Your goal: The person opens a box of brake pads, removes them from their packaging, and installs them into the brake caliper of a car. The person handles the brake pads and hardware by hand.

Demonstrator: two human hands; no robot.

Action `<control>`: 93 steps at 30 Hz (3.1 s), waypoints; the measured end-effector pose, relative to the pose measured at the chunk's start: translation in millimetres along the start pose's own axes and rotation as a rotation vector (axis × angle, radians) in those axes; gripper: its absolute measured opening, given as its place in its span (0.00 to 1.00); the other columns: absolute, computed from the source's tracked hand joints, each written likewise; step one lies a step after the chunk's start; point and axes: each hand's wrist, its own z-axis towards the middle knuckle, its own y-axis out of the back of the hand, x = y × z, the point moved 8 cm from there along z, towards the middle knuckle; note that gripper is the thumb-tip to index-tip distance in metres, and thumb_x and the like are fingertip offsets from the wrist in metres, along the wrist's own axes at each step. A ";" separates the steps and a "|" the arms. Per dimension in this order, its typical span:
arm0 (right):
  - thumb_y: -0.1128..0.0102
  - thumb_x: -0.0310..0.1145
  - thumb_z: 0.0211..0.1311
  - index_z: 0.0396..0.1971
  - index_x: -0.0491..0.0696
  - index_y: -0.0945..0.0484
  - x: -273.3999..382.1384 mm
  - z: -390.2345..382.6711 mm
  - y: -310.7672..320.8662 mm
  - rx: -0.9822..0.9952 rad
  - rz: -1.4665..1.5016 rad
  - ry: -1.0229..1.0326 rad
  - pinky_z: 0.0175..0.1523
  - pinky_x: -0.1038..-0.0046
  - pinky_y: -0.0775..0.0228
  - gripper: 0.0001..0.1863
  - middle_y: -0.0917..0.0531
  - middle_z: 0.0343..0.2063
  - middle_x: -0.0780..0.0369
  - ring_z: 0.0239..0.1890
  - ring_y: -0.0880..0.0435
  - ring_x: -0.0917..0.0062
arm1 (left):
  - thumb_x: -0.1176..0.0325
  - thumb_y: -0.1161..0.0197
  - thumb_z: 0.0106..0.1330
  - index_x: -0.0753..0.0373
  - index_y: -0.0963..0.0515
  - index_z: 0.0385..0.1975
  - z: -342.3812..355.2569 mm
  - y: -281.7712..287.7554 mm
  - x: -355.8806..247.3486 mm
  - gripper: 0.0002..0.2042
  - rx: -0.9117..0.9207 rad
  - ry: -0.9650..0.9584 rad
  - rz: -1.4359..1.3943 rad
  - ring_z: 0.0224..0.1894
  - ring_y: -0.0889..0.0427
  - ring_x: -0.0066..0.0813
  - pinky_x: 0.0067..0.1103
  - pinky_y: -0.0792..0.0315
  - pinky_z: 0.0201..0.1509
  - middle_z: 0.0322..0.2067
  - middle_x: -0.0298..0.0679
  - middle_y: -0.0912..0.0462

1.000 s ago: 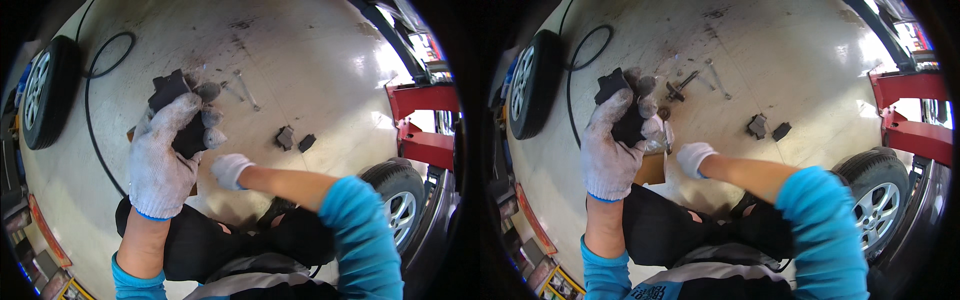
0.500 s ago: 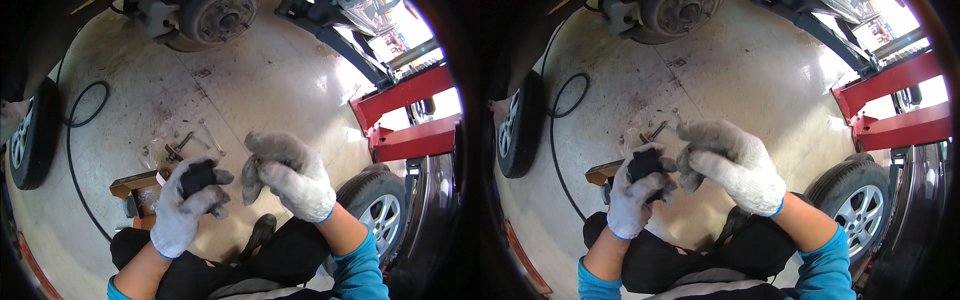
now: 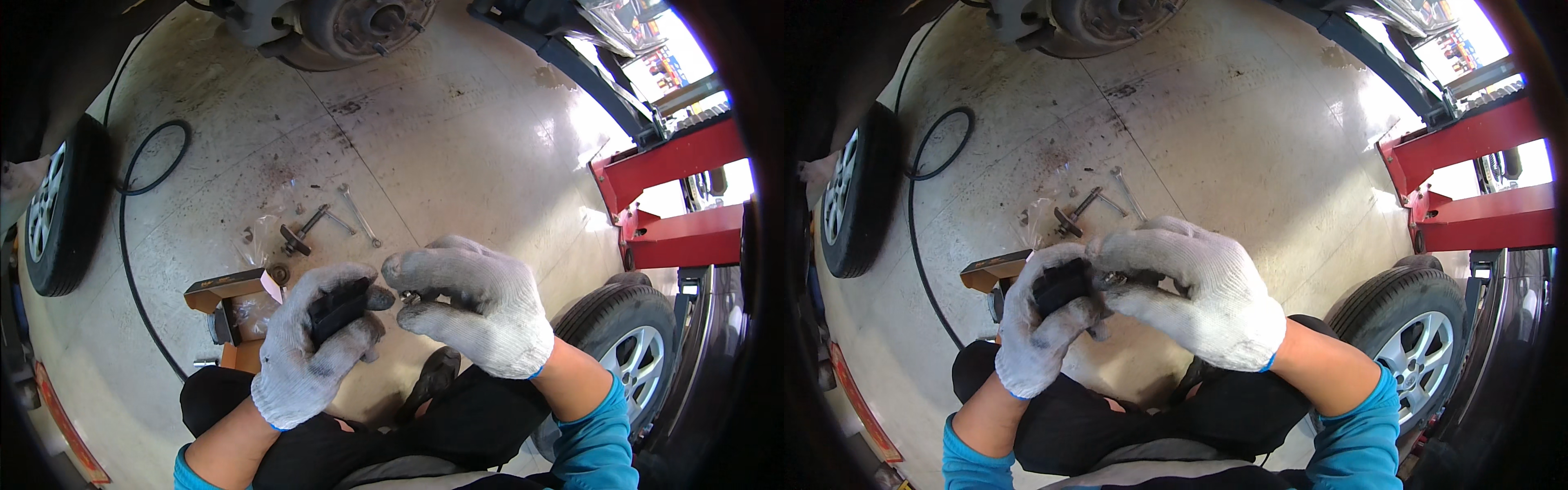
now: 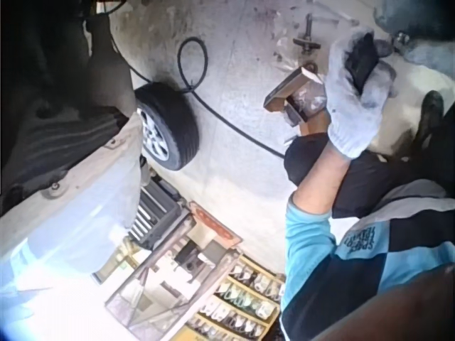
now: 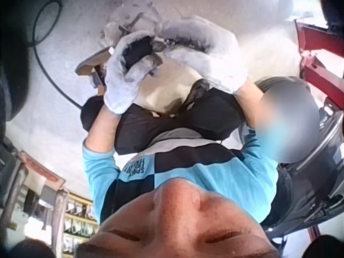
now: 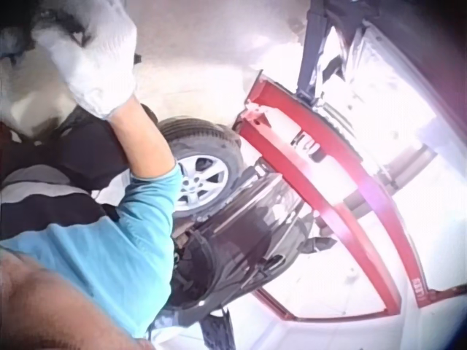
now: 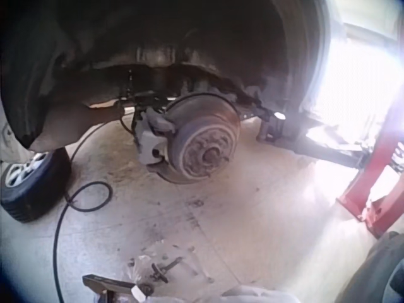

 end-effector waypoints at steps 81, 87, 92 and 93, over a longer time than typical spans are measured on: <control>0.26 0.35 0.61 0.36 0.37 0.15 -50.2 -52.2 -55.7 0.331 0.665 -0.585 0.41 0.76 0.21 0.14 0.13 0.30 0.61 0.34 0.15 0.80 | 0.45 0.21 0.47 0.56 0.16 0.39 -39.5 -29.1 -46.4 0.25 0.036 -0.833 0.973 0.27 0.19 0.30 0.26 0.27 0.28 0.29 0.33 0.17; 0.28 0.32 0.63 0.37 0.36 0.16 -61.6 -62.6 -60.9 0.322 0.713 -0.676 0.43 0.75 0.20 0.12 0.13 0.31 0.59 0.35 0.14 0.79 | 0.44 0.25 0.52 0.56 0.17 0.40 -39.4 -28.4 -31.7 0.24 0.031 -0.818 0.957 0.29 0.20 0.30 0.26 0.28 0.27 0.30 0.33 0.17; 0.27 0.32 0.62 0.38 0.35 0.16 -70.0 -72.0 -67.5 0.305 0.839 -0.711 0.45 0.74 0.19 0.14 0.13 0.32 0.58 0.37 0.13 0.77 | 0.43 0.29 0.57 0.56 0.18 0.40 -41.6 -31.4 -20.7 0.23 0.036 -0.825 1.011 0.28 0.20 0.30 0.26 0.27 0.26 0.30 0.33 0.18; 0.27 0.32 0.62 0.38 0.35 0.16 -71.5 -74.5 -68.1 0.292 0.866 -0.715 0.45 0.74 0.19 0.14 0.13 0.32 0.57 0.37 0.13 0.77 | 0.43 0.30 0.58 0.56 0.18 0.40 -43.0 -32.0 -19.1 0.23 0.024 -0.836 1.008 0.28 0.20 0.29 0.25 0.27 0.26 0.30 0.32 0.18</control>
